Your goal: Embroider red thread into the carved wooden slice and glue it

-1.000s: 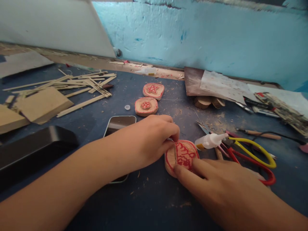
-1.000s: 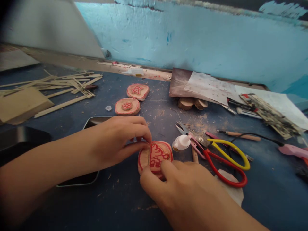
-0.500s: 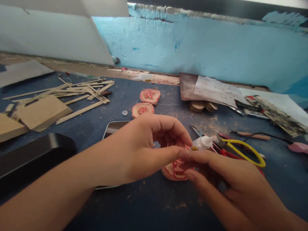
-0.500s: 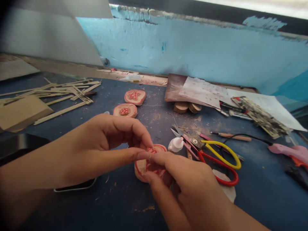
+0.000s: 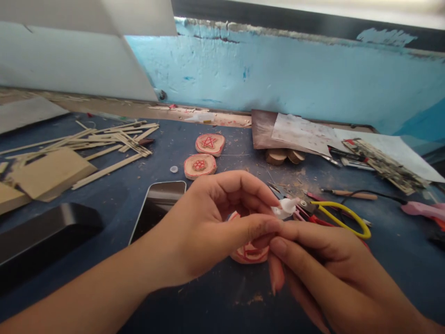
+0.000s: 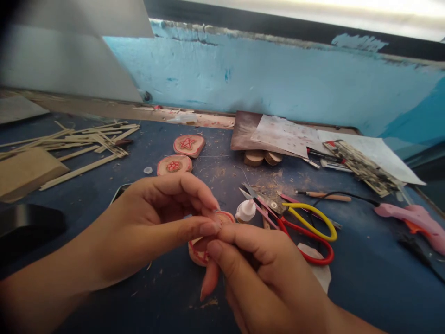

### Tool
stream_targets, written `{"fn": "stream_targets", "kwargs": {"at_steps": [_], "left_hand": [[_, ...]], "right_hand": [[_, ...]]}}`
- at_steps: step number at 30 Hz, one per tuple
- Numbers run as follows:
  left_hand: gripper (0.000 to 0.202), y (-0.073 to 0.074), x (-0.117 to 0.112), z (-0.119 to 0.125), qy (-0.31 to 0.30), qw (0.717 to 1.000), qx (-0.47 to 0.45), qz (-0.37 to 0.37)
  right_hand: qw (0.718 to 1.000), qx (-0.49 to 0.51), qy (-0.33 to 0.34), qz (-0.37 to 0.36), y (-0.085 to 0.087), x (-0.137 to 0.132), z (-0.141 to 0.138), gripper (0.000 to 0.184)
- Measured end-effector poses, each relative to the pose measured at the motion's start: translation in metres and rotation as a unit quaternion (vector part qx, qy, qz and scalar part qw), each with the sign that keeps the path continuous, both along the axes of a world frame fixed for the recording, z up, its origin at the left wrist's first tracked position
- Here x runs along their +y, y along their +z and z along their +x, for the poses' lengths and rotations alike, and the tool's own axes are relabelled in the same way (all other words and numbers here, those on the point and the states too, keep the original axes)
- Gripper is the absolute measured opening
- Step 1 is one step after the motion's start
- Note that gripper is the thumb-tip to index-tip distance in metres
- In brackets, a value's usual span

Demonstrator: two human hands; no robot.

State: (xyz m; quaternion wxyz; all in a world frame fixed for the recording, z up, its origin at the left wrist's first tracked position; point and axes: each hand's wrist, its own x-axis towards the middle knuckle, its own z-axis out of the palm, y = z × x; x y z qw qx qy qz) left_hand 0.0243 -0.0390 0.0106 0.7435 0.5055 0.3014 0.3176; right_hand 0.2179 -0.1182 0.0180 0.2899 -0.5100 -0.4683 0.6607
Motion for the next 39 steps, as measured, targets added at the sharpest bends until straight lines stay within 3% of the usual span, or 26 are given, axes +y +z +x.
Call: {"fn": "stream_targets", "kwargs": {"at_steps": [5, 10, 14, 20, 24, 28, 31, 34, 39], "left_hand": [[0.027, 0.0, -0.005, 0.008, 0.024, 0.993, -0.053, -0.101], [0.03, 0.004, -0.01, 0.008, 0.037, 0.992, -0.06, -0.1], [0.033, 0.007, -0.012, 0.009, 0.051, 0.99, -0.06, -0.114], [0.031, 0.006, -0.011, 0.01, 0.073, 0.99, -0.056, -0.109], [0.022, 0.007, -0.008, 0.01, 0.033, 0.992, -0.05, -0.107], [0.003, 0.004, -0.004, 0.006, -0.044, 0.993, -0.045, -0.099], [0.003, -0.001, -0.002, 0.002, -0.084, 0.991, -0.071, -0.08], [0.008, -0.006, -0.002, 0.0, -0.092, 0.989, -0.095, -0.071], [0.007, -0.006, -0.006, 0.004, -0.022, 0.991, -0.066, -0.11]], "right_hand": [[0.999, 0.004, 0.012, 0.043, -0.002, 0.0, 0.0, 0.048], [0.993, -0.026, -0.029, 0.11, 0.0, -0.002, -0.001, 0.052], [0.98, -0.066, 0.028, 0.186, 0.003, 0.0, 0.001, 0.047], [0.973, -0.093, -0.041, 0.207, 0.004, -0.003, -0.005, 0.039], [0.984, -0.056, -0.044, 0.164, 0.007, -0.005, -0.007, 0.043], [0.997, 0.053, -0.045, 0.014, 0.004, -0.003, -0.002, 0.042], [0.983, 0.16, -0.006, -0.085, 0.002, -0.001, 0.003, 0.041], [0.972, 0.21, 0.015, -0.108, 0.004, 0.0, 0.006, 0.038], [0.986, 0.148, 0.023, -0.067, 0.008, 0.0, 0.006, 0.038]]}}
